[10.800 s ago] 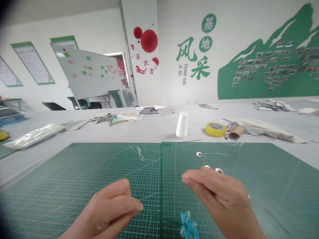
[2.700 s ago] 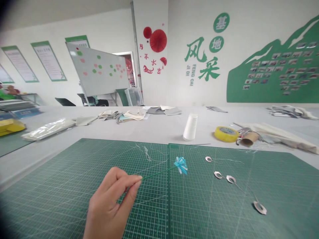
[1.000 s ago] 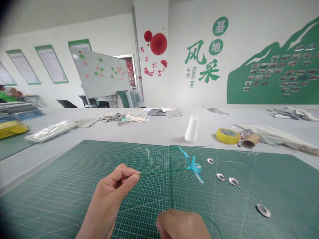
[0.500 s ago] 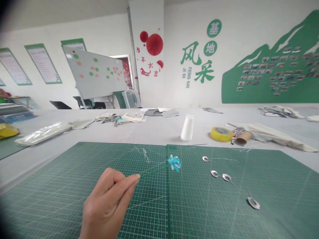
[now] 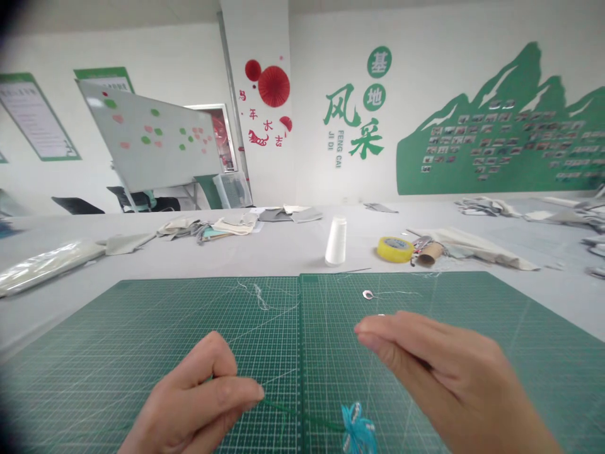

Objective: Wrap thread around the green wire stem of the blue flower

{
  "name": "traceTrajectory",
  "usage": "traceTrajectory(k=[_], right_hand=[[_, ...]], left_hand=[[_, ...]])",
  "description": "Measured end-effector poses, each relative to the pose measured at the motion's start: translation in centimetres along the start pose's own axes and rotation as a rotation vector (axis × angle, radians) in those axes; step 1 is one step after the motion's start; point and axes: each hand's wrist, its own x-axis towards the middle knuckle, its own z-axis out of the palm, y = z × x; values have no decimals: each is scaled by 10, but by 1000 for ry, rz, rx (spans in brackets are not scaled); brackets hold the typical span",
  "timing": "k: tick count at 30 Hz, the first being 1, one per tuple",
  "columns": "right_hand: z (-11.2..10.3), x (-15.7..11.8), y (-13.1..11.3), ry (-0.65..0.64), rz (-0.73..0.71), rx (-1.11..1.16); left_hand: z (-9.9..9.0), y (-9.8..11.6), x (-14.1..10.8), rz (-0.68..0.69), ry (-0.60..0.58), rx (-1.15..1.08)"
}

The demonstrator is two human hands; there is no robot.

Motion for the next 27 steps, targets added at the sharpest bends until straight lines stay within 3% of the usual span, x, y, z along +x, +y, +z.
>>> traceTrajectory(k=[4,7,14,17,22,27], right_hand=[[13,13,11,-33,118,125],[25,11,21,-133,191,177],[61,7,23,-302,280,230],[82,4,12,-367,270,213],[108,-10,-8,-444,216,194],[115,-32,-23,-571,-38,77]], left_hand=[[0,1,1,-74,-77,-160],[0,1,1,-145,-106,-305],[3,-4,0,-326,-54,-598],[7,-10,-3,-408,34,-649],[12,-18,-6,-618,294,-641],[10,-16,-4,-747,460,-575]])
